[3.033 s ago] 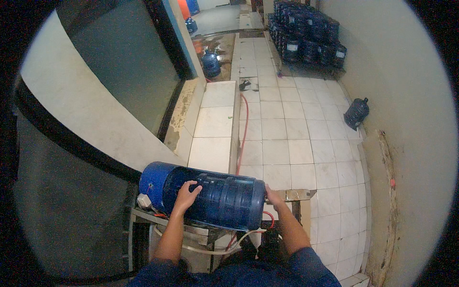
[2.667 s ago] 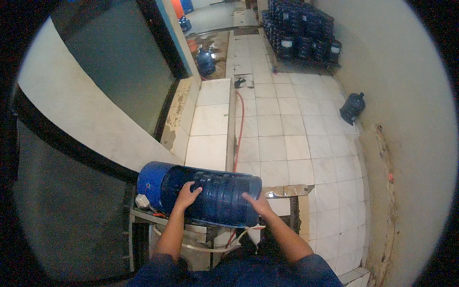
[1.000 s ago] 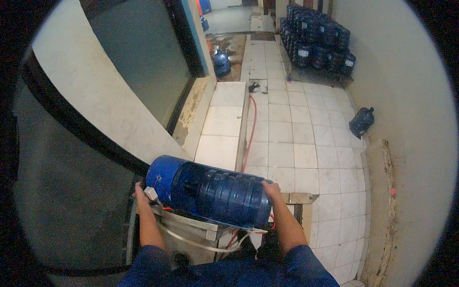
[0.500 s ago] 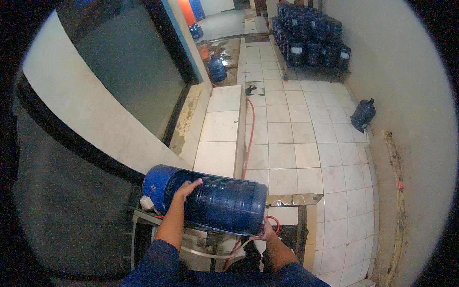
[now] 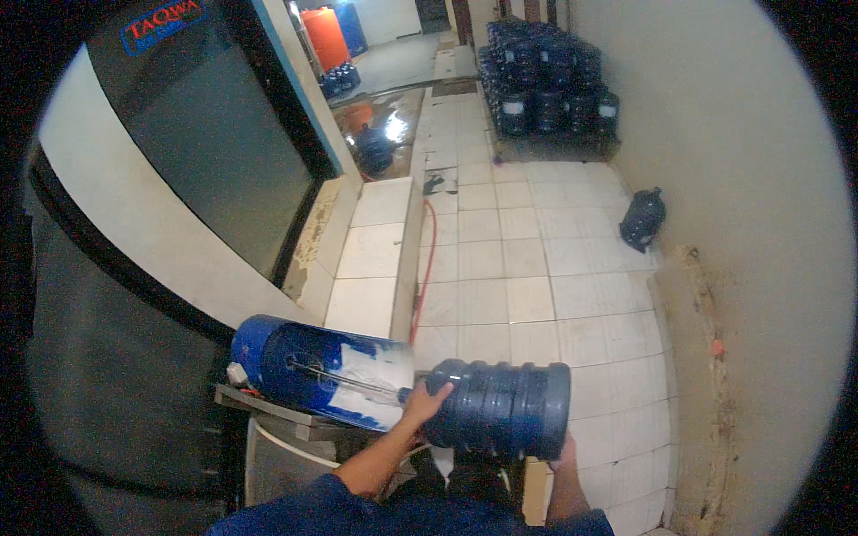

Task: The person scrubs the exterior of large blue water jugs with a brush and water at a sink, then rinses and stacks them. The person repeats this process for multiple jugs, handling each one individually.

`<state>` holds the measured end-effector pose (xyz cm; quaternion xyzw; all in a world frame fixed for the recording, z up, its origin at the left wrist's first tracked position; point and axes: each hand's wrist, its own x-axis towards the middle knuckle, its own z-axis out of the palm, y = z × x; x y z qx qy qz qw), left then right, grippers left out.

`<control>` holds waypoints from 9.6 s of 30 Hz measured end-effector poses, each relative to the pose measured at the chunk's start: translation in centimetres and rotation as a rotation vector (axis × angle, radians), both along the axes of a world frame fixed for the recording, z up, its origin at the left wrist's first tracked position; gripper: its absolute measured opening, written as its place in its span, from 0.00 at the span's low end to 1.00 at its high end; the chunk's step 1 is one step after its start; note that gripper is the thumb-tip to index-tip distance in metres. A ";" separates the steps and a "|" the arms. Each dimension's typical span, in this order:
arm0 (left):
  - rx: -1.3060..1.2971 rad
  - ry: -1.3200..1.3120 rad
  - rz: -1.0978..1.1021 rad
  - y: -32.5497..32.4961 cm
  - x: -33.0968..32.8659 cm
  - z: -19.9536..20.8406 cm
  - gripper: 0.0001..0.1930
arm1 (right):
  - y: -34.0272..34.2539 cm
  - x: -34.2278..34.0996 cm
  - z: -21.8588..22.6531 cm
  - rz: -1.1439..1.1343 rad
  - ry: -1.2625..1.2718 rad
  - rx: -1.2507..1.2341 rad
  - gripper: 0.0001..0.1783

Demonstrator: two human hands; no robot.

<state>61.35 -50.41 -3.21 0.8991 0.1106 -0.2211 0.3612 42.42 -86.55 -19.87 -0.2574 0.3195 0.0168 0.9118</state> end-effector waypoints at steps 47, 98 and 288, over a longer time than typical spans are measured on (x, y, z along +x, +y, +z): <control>-0.578 -0.907 1.052 27.7 -36.5 14.9 0.31 | 31.8 0.6 42.1 0.340 -0.971 -0.336 0.44; 0.611 -0.421 1.042 49.6 -30.2 25.3 0.35 | 69.1 28.2 10.7 1.544 -1.031 -1.024 0.40; -0.498 -1.847 1.620 37.8 -36.4 9.9 0.32 | 74.2 -1.6 42.1 1.885 -2.514 -0.998 0.29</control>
